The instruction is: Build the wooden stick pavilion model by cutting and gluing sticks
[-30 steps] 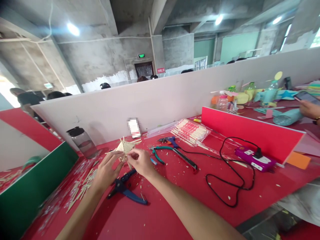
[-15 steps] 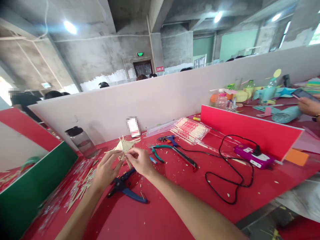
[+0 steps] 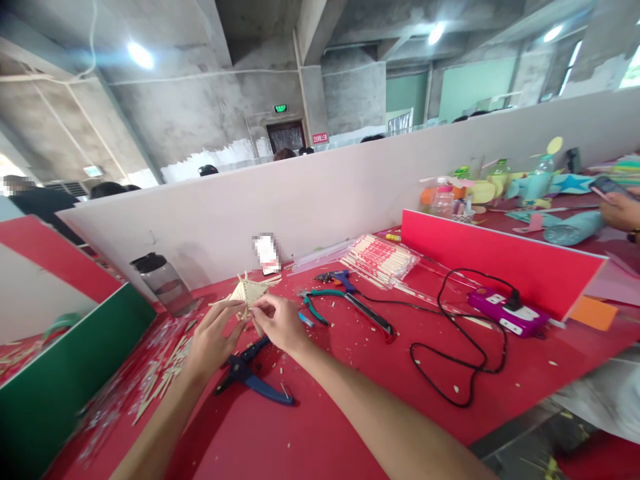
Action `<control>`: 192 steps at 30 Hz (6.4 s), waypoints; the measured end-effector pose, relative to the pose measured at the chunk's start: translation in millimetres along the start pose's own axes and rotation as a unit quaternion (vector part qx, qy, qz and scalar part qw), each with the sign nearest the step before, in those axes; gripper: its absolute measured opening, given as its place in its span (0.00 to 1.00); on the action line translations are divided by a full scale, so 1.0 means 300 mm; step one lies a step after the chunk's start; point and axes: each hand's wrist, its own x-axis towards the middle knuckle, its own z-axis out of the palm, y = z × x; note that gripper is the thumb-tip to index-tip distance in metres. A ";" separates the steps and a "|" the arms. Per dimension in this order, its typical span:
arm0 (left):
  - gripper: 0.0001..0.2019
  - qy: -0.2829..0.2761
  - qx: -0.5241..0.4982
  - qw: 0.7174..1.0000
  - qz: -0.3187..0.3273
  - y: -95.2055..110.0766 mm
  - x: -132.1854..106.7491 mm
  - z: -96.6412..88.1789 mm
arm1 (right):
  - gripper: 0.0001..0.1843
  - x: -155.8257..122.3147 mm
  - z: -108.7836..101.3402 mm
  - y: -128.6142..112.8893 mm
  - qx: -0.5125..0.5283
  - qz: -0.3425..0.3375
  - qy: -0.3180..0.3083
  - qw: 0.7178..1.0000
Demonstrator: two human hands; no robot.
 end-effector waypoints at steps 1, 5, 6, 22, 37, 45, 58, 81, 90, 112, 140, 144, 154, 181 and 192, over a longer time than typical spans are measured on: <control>0.09 -0.001 0.000 1.000 -0.001 -0.001 -0.001 0.001 | 0.06 0.000 0.000 0.001 -0.004 0.001 0.001 1.000; 0.09 -0.003 -0.004 1.000 -0.007 -0.006 -0.005 0.002 | 0.06 -0.002 0.001 0.006 -0.005 0.003 0.003 1.000; 0.09 -0.003 -0.006 1.000 -0.008 -0.007 -0.005 0.003 | 0.07 -0.003 0.001 0.006 0.001 0.003 0.001 1.000; 0.10 -0.005 -0.008 1.000 -0.023 -0.013 -0.009 0.005 | 0.09 -0.010 0.016 0.008 0.003 -0.006 0.022 1.000; 0.06 -0.008 0.001 1.000 -0.028 0.002 0.002 -0.013 | 0.06 0.007 0.015 -0.009 0.015 0.006 0.061 0.998; 0.07 -0.017 0.000 0.999 -0.038 0.004 0.001 -0.011 | 0.05 0.002 0.009 -0.017 -0.002 0.012 0.020 1.000; 0.08 -0.016 0.001 0.999 -0.033 -0.001 0.000 -0.011 | 0.05 -0.001 0.019 -0.010 -0.003 0.011 0.021 1.000; 0.07 -0.011 -0.011 1.000 -0.021 -0.006 -0.003 -0.008 | 0.06 0.002 0.023 -0.018 0.023 0.017 0.029 0.999; 0.07 -0.012 -0.016 0.999 -0.028 -0.005 -0.005 -0.006 | 0.06 0.004 0.020 -0.016 0.022 0.025 0.022 0.999; 0.07 0.000 -0.021 1.000 -0.021 -0.004 -0.008 -0.006 | 0.06 0.006 -0.020 -0.041 -0.196 -0.078 -0.041 0.977; 0.07 -0.009 -0.026 0.999 -0.019 -0.006 -0.008 -0.007 | 0.07 0.000 -0.022 -0.037 -0.225 -0.094 -0.034 0.969; 0.07 -0.013 -0.024 0.999 -0.026 -0.004 -0.007 -0.008 | 0.07 -0.002 -0.025 -0.042 -0.211 -0.098 -0.033 0.972; 0.07 -0.011 -0.027 0.999 -0.019 -0.002 -0.004 -0.011 | 0.07 -0.004 -0.022 -0.043 -0.170 -0.069 -0.026 0.983; 0.07 -0.007 -0.021 1.000 -0.019 -0.003 -0.005 -0.009 | 0.07 0.009 -0.021 -0.042 -0.161 -0.055 -0.031 0.985; 0.08 -0.010 -0.034 0.999 -0.028 -0.013 -0.011 -0.006 | 0.07 0.011 -0.018 -0.036 -0.165 -0.053 -0.036 0.984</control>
